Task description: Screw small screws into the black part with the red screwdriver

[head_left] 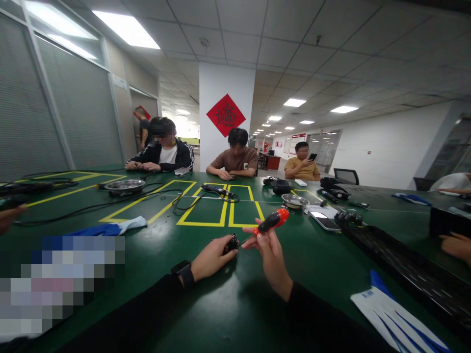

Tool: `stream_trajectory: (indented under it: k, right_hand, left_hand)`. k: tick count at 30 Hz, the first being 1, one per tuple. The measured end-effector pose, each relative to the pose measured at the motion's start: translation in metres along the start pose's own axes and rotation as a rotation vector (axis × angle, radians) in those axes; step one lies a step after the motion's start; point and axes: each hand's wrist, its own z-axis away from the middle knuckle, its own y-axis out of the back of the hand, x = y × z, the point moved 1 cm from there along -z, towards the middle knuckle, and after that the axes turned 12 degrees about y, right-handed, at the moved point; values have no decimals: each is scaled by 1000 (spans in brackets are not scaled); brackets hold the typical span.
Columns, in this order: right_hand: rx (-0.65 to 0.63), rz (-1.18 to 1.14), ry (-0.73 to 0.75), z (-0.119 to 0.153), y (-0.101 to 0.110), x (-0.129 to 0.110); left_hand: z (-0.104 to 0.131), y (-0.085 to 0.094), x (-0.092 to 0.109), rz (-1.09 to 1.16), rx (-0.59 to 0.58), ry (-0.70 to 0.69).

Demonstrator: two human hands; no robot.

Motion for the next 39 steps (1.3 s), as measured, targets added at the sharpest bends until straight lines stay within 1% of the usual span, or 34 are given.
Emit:
stream_trajectory:
  k: [4, 11, 15, 20, 26, 31, 33, 39]
  right_hand:
    - [3, 42, -5, -1, -1, 0]
    - [94, 61, -9, -3, 4, 6]
    - [76, 7, 0, -3, 4, 4]
    - [54, 57, 0, -5, 5, 6]
    - [82, 63, 14, -4, 4, 5]
    - [18, 51, 21, -2, 0, -2]
    - [9, 63, 17, -2, 0, -1]
    - [33, 71, 4, -2, 3, 5]
  left_hand:
    - [0, 0, -1, -7, -1, -12]
    - [-1, -1, -2, 0, 4, 13]
    - [-1, 0, 0, 10, -1, 12]
    - [-1, 0, 0, 16, -1, 28]
    - [-1, 0, -1, 0, -10, 20]
    - [-2, 0, -2, -13, -11, -12]
    - [-2, 0, -2, -10, -13, -10]
    - [-1, 0, -1, 17, -6, 22]
